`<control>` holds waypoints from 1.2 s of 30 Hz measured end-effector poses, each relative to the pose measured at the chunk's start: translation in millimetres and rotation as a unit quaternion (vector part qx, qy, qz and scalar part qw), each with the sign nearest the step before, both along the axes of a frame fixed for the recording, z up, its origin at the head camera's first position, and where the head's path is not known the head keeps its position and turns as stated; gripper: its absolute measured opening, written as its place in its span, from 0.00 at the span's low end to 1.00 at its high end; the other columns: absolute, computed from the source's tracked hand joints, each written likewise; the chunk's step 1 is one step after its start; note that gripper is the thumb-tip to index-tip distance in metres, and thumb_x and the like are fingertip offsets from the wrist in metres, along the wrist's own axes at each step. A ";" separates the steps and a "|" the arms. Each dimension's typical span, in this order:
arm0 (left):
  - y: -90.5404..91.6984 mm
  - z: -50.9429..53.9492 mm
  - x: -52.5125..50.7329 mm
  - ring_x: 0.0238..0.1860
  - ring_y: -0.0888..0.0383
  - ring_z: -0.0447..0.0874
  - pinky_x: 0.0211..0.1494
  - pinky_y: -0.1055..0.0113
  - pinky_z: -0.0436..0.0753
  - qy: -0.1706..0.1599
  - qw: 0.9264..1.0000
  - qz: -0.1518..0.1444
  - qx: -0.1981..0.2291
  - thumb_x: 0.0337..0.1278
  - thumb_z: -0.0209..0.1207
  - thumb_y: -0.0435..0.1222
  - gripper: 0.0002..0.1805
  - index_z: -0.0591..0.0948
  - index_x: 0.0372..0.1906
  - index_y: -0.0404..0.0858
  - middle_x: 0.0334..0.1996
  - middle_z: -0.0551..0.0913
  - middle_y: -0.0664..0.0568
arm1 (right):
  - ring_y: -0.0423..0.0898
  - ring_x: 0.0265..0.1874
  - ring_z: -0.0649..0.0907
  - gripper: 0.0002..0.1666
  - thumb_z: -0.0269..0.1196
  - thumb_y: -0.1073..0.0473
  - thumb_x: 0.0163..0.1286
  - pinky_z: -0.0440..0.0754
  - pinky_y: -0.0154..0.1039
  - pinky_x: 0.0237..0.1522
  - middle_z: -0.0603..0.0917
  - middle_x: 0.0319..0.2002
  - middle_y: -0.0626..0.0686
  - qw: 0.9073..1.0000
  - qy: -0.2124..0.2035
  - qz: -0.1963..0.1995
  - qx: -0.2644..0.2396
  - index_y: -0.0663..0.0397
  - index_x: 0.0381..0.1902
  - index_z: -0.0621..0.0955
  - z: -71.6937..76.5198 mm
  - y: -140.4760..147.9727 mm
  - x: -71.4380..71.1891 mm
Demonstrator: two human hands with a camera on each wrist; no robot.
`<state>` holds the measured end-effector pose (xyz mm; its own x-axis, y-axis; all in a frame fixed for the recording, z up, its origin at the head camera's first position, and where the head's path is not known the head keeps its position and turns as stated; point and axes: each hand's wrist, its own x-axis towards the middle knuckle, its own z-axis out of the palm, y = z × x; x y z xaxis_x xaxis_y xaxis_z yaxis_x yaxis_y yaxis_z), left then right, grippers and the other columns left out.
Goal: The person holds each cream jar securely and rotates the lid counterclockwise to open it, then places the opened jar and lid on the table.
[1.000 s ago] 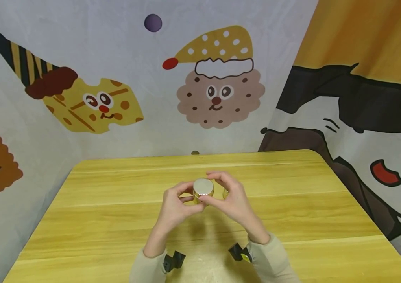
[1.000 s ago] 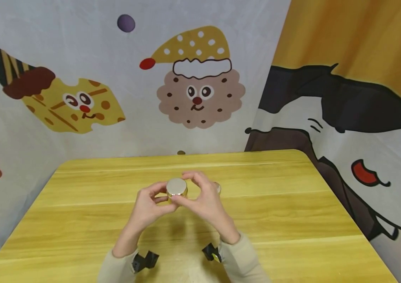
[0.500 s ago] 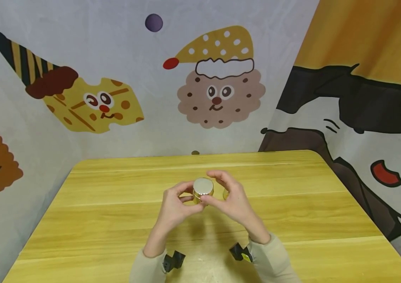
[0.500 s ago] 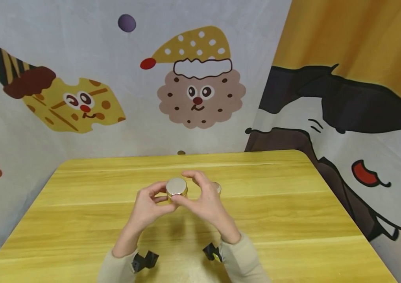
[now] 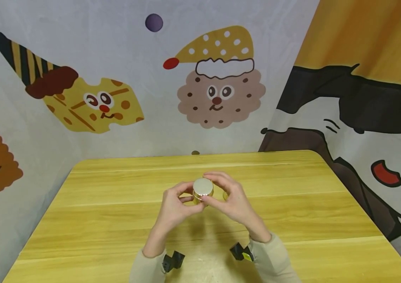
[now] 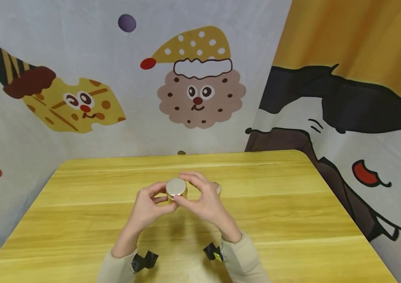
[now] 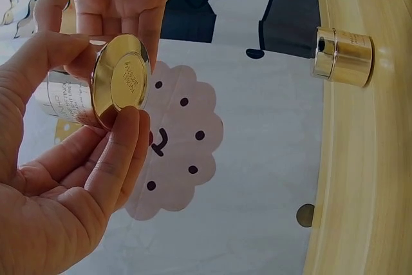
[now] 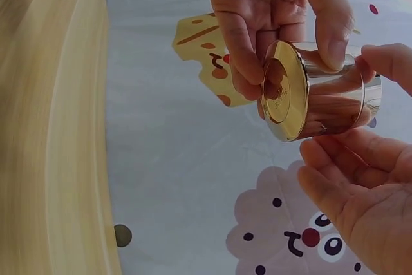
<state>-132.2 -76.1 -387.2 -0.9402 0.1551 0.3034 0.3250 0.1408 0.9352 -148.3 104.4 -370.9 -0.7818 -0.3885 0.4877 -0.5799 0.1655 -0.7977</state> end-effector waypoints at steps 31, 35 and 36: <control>-6.2 -0.9 -2.0 0.42 0.49 0.79 0.43 0.66 0.83 -0.014 1.000 0.014 0.000 0.35 0.72 0.26 0.25 0.82 0.47 0.33 0.40 0.83 0.46 | 0.51 0.53 0.77 0.26 0.66 0.76 0.53 0.71 0.48 0.59 0.78 0.51 0.61 0.998 0.015 -0.021 -0.052 0.68 0.53 0.76 1.0 6.5 -1.8; -8.4 -1.3 -2.1 0.42 0.50 0.79 0.43 0.65 0.84 -0.013 1.000 0.020 0.000 0.35 0.72 0.26 0.25 0.82 0.47 0.32 0.41 0.82 0.45 | 0.50 0.53 0.76 0.26 0.66 0.76 0.53 0.71 0.46 0.59 0.77 0.52 0.61 0.998 0.016 -0.022 -0.055 0.68 0.52 0.76 -0.2 7.9 -2.1; -9.0 -1.5 -2.2 0.42 0.50 0.79 0.43 0.66 0.83 -0.013 1.000 0.022 -0.001 0.35 0.72 0.26 0.25 0.82 0.47 0.32 0.41 0.82 0.45 | 0.50 0.53 0.76 0.26 0.66 0.76 0.53 0.72 0.45 0.59 0.77 0.52 0.61 0.998 0.017 -0.023 -0.055 0.68 0.52 0.76 -0.4 8.2 -2.1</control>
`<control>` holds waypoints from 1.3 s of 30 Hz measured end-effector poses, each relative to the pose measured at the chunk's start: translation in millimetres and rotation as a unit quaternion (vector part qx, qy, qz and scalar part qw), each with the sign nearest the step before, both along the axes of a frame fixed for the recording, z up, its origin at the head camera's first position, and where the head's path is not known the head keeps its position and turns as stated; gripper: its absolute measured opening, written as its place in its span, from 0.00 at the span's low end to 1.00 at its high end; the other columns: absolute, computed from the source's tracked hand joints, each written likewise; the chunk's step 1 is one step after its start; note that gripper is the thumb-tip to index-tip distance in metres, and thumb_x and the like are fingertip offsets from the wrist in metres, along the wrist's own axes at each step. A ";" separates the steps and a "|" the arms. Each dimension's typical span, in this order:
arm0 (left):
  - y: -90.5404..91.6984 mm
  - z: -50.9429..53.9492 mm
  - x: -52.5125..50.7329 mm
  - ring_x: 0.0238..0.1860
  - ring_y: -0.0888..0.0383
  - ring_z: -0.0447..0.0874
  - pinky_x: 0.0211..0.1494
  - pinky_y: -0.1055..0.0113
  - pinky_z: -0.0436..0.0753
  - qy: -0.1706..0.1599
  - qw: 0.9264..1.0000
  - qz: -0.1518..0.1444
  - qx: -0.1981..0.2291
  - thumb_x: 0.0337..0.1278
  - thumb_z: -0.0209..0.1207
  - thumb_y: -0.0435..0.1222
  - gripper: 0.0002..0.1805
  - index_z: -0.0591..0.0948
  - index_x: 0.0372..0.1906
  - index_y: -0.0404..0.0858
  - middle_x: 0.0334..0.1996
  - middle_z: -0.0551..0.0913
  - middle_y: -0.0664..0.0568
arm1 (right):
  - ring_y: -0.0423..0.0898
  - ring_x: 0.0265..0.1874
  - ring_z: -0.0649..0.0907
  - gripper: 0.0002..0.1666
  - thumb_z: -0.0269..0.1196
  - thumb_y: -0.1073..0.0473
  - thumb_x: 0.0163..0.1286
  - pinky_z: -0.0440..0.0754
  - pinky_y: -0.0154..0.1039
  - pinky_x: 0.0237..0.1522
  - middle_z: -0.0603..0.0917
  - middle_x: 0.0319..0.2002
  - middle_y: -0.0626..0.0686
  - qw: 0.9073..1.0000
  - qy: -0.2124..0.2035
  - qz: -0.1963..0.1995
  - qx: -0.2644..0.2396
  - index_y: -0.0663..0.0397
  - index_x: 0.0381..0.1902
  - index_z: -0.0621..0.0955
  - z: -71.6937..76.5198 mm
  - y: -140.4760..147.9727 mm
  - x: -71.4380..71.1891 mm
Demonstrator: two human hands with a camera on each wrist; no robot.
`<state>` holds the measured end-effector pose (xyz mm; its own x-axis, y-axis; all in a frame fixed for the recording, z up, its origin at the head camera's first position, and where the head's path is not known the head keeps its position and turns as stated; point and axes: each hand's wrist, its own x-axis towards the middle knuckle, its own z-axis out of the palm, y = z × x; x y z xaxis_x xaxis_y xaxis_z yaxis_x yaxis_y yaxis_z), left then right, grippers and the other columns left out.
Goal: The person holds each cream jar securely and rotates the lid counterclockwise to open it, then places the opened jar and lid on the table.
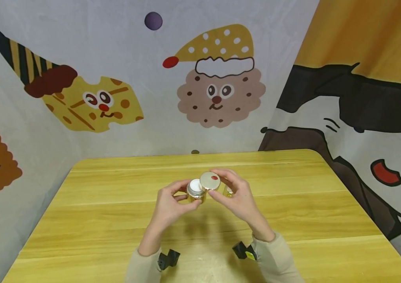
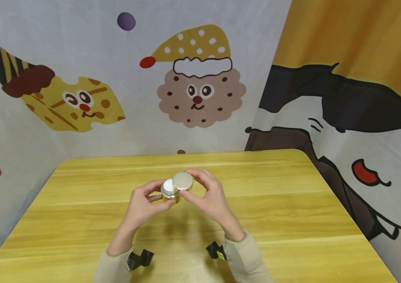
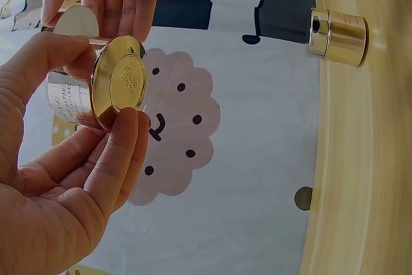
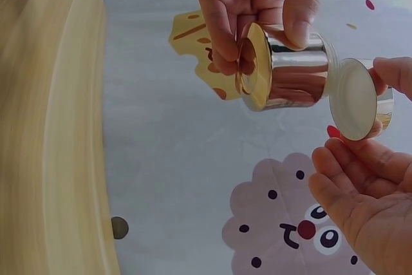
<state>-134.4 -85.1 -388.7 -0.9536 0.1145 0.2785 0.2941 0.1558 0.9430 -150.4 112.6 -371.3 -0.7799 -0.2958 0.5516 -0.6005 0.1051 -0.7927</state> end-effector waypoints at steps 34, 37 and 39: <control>-25.3 -2.3 2.8 0.42 0.51 0.79 0.43 0.67 0.83 -0.012 0.998 0.054 -0.022 0.35 0.72 0.26 0.26 0.81 0.48 0.30 0.41 0.82 0.43 | 0.42 0.50 0.78 0.27 0.65 0.79 0.51 0.75 0.33 0.55 0.79 0.50 0.64 0.999 0.008 -0.031 -0.005 0.68 0.52 0.76 -4.3 34.2 1.7; -26.7 -2.1 3.7 0.42 0.51 0.79 0.43 0.66 0.83 -0.011 0.998 0.055 -0.022 0.35 0.72 0.26 0.25 0.81 0.48 0.30 0.41 0.82 0.43 | 0.42 0.49 0.78 0.27 0.65 0.80 0.51 0.76 0.33 0.55 0.79 0.49 0.65 0.999 0.007 -0.037 -0.004 0.69 0.52 0.76 -6.2 37.8 1.6; -27.5 -2.2 4.0 0.42 0.51 0.79 0.43 0.66 0.83 -0.010 0.998 0.055 -0.020 0.36 0.72 0.27 0.25 0.81 0.48 0.30 0.41 0.82 0.43 | 0.41 0.49 0.78 0.27 0.66 0.80 0.50 0.76 0.33 0.55 0.79 0.49 0.65 0.999 0.005 -0.042 -0.004 0.70 0.51 0.76 -7.5 39.9 1.9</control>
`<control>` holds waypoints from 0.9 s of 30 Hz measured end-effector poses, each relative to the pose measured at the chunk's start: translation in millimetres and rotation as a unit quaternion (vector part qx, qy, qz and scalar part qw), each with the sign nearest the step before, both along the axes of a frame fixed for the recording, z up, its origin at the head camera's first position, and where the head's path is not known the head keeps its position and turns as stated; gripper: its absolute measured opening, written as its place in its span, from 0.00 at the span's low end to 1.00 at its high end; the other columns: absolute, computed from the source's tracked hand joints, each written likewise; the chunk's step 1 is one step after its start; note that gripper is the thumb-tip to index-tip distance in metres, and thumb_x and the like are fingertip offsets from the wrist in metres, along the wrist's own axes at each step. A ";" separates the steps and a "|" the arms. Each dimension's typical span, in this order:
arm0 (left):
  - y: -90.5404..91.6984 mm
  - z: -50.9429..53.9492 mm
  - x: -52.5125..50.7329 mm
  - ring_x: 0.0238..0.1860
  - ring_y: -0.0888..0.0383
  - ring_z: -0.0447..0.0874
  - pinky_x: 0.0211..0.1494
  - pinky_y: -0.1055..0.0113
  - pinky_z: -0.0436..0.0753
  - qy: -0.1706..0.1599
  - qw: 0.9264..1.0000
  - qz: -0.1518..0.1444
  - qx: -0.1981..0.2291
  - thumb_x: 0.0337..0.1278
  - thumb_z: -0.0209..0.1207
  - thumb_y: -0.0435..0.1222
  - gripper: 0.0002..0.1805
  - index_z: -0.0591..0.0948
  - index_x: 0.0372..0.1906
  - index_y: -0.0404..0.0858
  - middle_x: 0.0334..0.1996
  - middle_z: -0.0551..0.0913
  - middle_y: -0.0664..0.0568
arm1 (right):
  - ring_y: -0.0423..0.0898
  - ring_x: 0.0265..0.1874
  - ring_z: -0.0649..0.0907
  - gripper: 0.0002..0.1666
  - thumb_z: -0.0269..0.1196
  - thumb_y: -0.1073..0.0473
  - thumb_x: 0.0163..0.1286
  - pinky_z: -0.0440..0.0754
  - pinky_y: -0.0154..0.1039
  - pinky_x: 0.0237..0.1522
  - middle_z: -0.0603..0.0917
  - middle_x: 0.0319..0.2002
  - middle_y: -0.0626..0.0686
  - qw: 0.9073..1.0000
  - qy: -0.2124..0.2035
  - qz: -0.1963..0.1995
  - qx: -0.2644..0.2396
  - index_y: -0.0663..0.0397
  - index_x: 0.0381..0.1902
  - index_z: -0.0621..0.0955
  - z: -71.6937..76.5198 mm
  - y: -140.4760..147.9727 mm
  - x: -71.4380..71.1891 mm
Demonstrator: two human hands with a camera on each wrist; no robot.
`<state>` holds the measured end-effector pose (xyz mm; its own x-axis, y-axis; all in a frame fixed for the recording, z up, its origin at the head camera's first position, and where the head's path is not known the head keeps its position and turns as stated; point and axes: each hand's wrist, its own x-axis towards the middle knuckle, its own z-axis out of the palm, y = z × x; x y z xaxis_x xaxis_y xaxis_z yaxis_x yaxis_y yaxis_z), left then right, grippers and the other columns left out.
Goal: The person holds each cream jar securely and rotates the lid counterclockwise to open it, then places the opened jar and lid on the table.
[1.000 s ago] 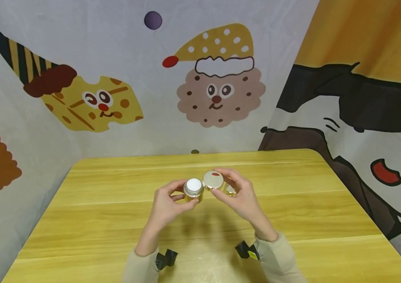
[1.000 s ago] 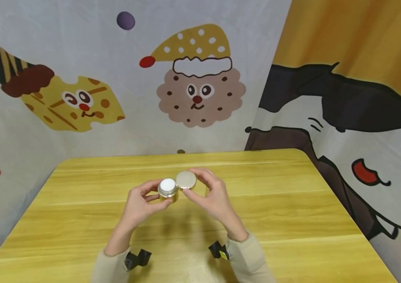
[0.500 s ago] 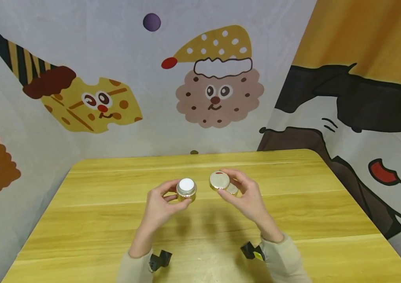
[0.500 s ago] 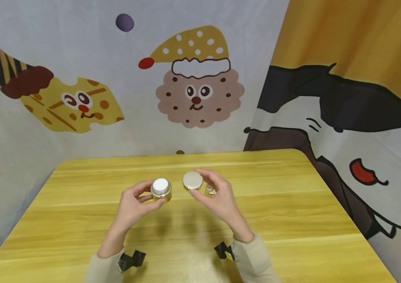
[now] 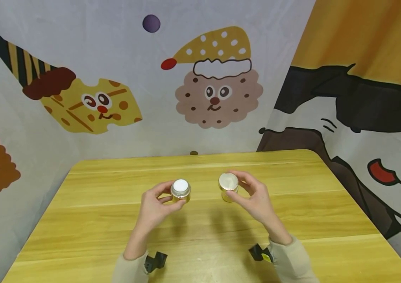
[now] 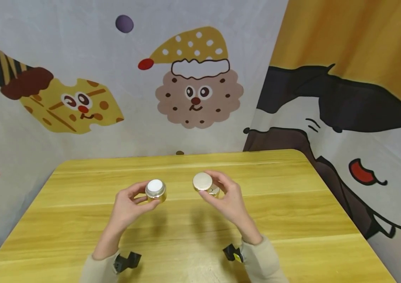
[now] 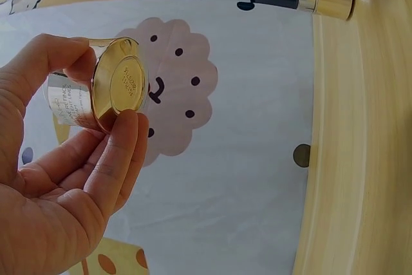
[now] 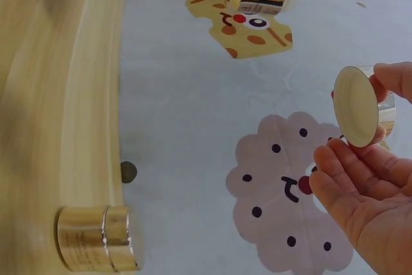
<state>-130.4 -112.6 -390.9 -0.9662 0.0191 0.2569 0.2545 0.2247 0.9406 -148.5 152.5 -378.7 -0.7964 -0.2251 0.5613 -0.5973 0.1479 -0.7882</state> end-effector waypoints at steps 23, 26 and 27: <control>-13.2 -5.1 1.7 0.41 0.52 0.79 0.42 0.68 0.83 0.000 1.000 0.022 -0.012 0.36 0.72 0.26 0.25 0.81 0.48 0.28 0.41 0.82 0.42 | 0.39 0.44 0.79 0.25 0.63 0.86 0.44 0.78 0.29 0.49 0.81 0.44 0.47 0.998 -0.015 -0.033 -0.058 0.78 0.42 0.71 -14.8 34.6 5.7; -14.2 -5.6 1.9 0.42 0.52 0.78 0.42 0.68 0.83 -0.011 1.000 0.024 -0.008 0.36 0.71 0.25 0.25 0.81 0.48 0.29 0.41 0.82 0.42 | 0.39 0.44 0.80 0.24 0.62 0.87 0.44 0.78 0.28 0.48 0.81 0.44 0.48 0.997 -0.014 -0.032 -0.073 0.78 0.42 0.70 -18.0 40.5 6.0; -14.4 -5.8 2.0 0.42 0.53 0.78 0.43 0.68 0.83 -0.015 1.000 0.023 -0.006 0.36 0.71 0.25 0.25 0.81 0.48 0.29 0.41 0.82 0.42 | 0.40 0.44 0.80 0.24 0.62 0.87 0.44 0.78 0.28 0.48 0.81 0.45 0.49 0.996 -0.011 -0.031 -0.077 0.79 0.41 0.69 -19.1 42.2 6.1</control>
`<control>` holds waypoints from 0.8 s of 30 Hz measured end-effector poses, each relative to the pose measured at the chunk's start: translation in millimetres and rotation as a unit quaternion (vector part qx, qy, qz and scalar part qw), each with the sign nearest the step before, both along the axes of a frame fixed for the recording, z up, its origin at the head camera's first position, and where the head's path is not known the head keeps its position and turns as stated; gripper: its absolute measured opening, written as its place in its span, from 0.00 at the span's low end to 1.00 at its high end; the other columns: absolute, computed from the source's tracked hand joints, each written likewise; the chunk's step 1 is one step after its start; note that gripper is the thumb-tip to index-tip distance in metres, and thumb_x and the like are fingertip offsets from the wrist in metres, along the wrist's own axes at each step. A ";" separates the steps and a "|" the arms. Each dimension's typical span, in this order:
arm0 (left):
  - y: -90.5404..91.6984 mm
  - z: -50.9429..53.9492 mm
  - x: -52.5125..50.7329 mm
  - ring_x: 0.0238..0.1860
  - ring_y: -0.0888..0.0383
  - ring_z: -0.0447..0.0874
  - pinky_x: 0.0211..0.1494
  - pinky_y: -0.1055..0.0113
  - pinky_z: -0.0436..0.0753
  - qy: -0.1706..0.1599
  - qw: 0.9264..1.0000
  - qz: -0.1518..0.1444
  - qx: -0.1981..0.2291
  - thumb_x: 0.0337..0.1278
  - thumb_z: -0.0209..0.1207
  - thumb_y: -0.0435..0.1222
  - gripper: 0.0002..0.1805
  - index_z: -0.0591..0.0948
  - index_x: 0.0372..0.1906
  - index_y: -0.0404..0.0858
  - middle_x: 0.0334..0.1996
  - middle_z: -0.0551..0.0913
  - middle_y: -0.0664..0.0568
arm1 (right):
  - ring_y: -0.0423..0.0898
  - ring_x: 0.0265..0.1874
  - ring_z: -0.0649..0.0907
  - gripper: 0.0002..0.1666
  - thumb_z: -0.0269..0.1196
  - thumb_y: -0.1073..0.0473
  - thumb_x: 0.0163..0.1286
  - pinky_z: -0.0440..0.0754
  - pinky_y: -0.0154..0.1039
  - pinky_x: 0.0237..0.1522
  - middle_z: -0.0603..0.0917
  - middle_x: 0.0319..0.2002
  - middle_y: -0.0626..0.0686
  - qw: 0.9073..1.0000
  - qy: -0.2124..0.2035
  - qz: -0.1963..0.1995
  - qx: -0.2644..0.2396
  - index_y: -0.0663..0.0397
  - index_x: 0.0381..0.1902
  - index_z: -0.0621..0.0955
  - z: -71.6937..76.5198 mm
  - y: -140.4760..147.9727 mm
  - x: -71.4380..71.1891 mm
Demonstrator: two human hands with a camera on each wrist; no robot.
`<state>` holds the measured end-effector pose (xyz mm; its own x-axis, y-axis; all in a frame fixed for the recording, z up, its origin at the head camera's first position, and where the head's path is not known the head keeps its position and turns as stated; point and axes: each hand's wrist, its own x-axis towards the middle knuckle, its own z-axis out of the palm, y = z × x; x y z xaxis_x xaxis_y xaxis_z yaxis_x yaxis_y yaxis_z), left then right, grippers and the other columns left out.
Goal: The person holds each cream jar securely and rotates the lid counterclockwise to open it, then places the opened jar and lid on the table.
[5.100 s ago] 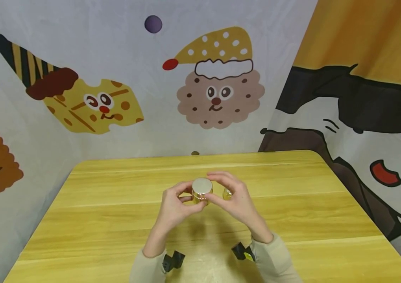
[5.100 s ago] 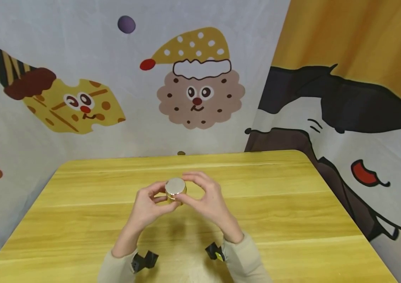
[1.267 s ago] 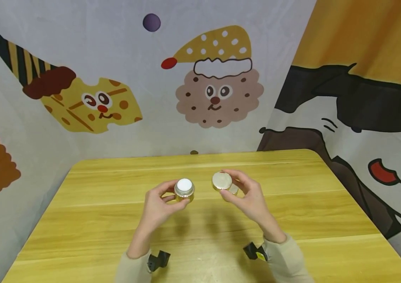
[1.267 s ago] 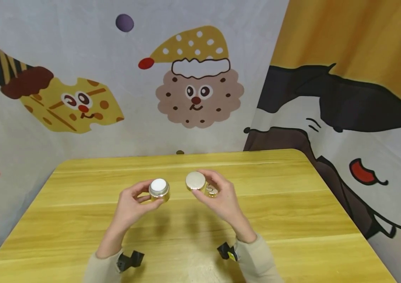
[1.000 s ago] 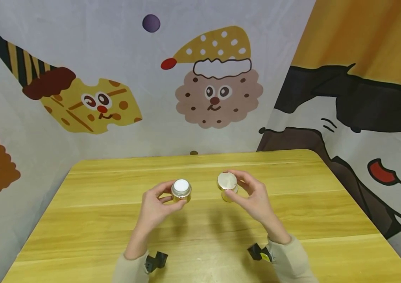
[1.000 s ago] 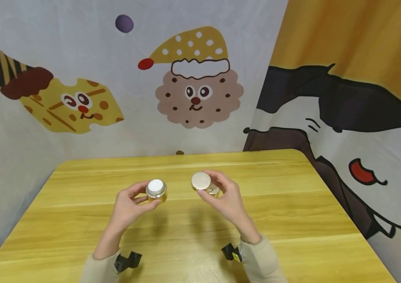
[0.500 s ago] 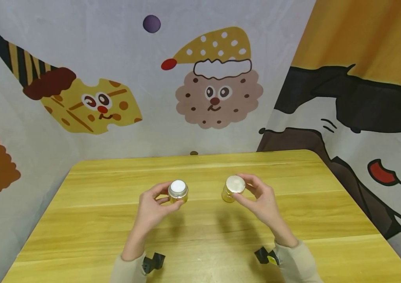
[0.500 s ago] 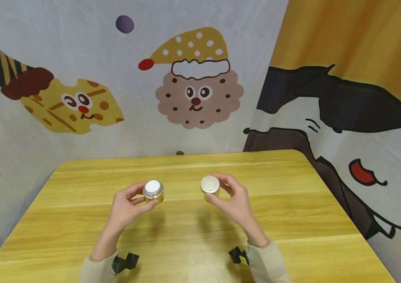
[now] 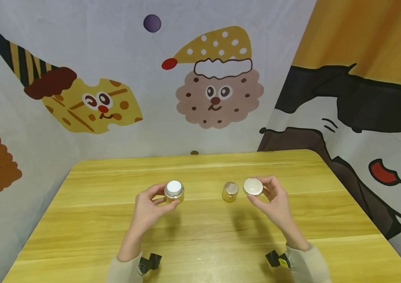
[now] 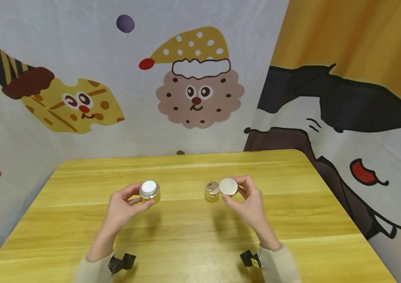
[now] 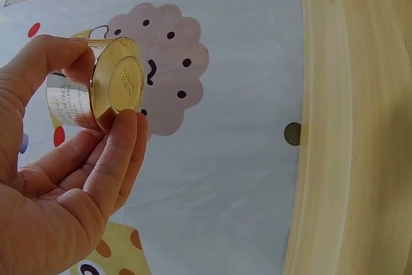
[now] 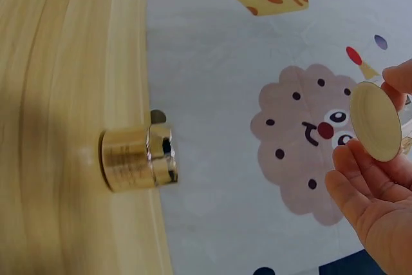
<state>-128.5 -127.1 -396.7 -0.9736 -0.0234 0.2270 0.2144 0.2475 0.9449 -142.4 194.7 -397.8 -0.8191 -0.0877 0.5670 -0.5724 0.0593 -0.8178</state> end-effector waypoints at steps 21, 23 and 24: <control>0.7 2.5 1.2 0.41 0.53 0.78 0.43 0.68 0.83 0.002 1.000 0.005 -0.004 0.36 0.71 0.26 0.25 0.81 0.47 0.29 0.40 0.82 0.42 | 0.38 0.37 0.77 0.28 0.65 0.85 0.44 0.77 0.23 0.44 0.79 0.41 0.53 0.994 0.010 -0.074 0.080 0.73 0.47 0.74 -11.5 26.8 6.3; 0.5 2.8 1.1 0.41 0.53 0.78 0.43 0.68 0.83 0.003 1.000 0.005 -0.005 0.36 0.72 0.26 0.25 0.81 0.47 0.28 0.40 0.82 0.42 | 0.38 0.39 0.77 0.29 0.66 0.84 0.44 0.77 0.24 0.46 0.79 0.41 0.54 0.993 0.012 -0.081 0.088 0.72 0.48 0.76 -13.0 28.3 6.3; 0.2 2.8 1.2 0.41 0.53 0.78 0.43 0.68 0.83 0.002 1.000 0.005 -0.005 0.36 0.72 0.25 0.25 0.81 0.47 0.28 0.40 0.82 0.42 | 0.38 0.40 0.78 0.30 0.66 0.84 0.44 0.77 0.24 0.47 0.79 0.41 0.54 0.992 0.014 -0.085 0.092 0.72 0.48 0.76 -13.9 29.1 6.4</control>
<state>-127.3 -126.8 -393.9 -0.9722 -0.0317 0.2319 0.2160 0.2593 0.9413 -136.0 223.8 -411.7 -0.8153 -0.0535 0.5765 -0.5633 0.3034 -0.7685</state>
